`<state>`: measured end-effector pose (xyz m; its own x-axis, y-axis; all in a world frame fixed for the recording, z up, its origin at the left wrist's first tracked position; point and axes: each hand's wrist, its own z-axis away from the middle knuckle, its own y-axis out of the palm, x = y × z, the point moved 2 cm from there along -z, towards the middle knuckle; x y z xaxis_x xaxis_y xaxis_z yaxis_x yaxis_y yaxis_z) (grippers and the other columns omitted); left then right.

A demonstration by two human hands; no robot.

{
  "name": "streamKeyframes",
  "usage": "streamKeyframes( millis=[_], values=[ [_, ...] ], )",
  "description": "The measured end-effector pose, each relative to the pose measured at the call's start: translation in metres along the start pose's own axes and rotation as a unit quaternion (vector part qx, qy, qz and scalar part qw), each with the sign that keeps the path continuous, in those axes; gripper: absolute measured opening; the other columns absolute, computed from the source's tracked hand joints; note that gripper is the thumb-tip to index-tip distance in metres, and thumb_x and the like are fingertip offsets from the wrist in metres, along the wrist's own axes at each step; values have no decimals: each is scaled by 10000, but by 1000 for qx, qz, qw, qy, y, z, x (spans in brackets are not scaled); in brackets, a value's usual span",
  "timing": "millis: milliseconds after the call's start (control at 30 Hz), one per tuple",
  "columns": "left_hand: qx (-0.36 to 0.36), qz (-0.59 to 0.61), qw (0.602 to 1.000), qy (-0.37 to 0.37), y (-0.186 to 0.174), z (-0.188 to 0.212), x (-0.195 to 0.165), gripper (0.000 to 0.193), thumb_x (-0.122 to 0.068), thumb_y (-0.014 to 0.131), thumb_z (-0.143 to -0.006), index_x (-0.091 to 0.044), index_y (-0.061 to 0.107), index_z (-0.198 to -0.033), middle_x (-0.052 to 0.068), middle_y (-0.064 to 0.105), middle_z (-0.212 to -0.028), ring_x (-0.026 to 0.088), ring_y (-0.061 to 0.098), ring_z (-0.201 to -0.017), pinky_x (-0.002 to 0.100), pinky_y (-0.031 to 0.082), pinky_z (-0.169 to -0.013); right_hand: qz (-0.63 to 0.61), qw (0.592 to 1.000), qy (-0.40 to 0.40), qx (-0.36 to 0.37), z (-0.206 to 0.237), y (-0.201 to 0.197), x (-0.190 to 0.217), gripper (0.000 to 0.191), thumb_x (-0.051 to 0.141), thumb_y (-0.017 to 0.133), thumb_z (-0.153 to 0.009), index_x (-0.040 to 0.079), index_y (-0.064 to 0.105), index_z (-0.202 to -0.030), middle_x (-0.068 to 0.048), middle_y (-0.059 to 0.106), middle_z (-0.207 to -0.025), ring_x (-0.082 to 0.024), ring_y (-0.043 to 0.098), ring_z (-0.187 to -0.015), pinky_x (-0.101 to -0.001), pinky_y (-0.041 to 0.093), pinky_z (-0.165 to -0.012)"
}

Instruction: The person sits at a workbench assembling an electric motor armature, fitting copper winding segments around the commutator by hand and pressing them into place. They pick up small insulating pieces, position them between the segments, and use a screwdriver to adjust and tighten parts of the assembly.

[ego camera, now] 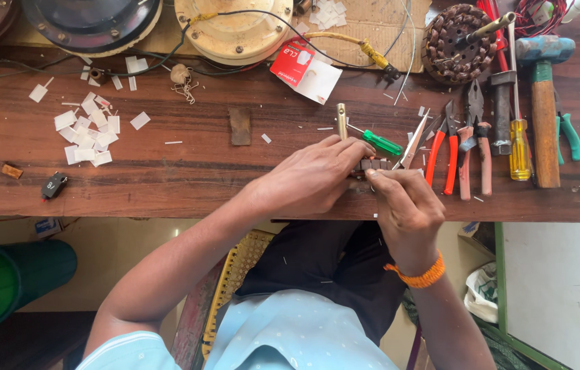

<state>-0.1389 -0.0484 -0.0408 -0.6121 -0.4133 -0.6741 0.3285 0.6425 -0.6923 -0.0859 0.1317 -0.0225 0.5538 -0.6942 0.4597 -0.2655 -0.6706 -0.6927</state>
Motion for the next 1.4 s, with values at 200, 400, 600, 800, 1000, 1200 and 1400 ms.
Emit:
streamKeyframes(
  millis=[200,400,600,800,1000,1200,1400],
  values=[
    [32,7,999,26,-7,-3,-2,427,-101,622,-940,-29,492,-1340,141,596,-1294,372,560,-1258,463,474,-1015,15,997,-38,-61,2,3,-15,286,-28,839,-838,49,769,-1104,-72,717,-996,-215,628,-941,-361,540,-802],
    [-71,9,997,-19,9,14,-15,561,-335,816,-859,-75,583,-1298,93,663,-1209,336,603,-1069,429,523,-916,-142,987,69,-5,10,0,-26,321,69,825,-878,34,733,-1184,-77,738,-1175,-213,640,-1097,-342,552,-914],
    [-279,-32,959,-38,35,25,-29,402,-277,837,-848,-91,675,-1165,59,693,-1139,293,635,-1069,399,543,-947,-183,968,162,61,7,-14,-28,335,93,821,-834,55,755,-1160,-57,757,-1176,-212,656,-1078,-317,561,-858],
    [-335,-39,941,-29,53,26,-31,412,-263,842,-817,-87,678,-1151,69,691,-1116,288,621,-1023,399,515,-917,-142,979,127,68,12,-19,-15,352,90,785,-873,63,730,-1220,-66,740,-1247,-251,624,-1125,-365,506,-999],
    [-316,-12,948,-38,56,23,-24,364,-256,834,-835,-83,670,-1109,62,718,-1082,261,663,-993,395,501,-924,-103,984,140,39,15,-9,-13,339,98,776,-914,81,723,-1248,-42,740,-1236,-255,610,-1078,-362,492,-978],
    [-319,13,946,-58,60,21,-21,300,-243,819,-804,-87,697,-1029,48,728,-999,234,661,-933,376,490,-883,-123,976,176,34,14,-8,-9,320,60,755,-915,74,724,-1233,-58,735,-1226,-240,598,-1114,-357,473,-1015],
    [-324,27,943,-69,59,18,-18,312,-240,840,-827,-83,693,-1053,53,719,-1010,247,628,-914,377,490,-863,-156,964,211,33,13,-6,-13,294,48,732,-925,61,735,-1219,-64,740,-1205,-220,588,-1125,-338,485,-1002]
  ],
)
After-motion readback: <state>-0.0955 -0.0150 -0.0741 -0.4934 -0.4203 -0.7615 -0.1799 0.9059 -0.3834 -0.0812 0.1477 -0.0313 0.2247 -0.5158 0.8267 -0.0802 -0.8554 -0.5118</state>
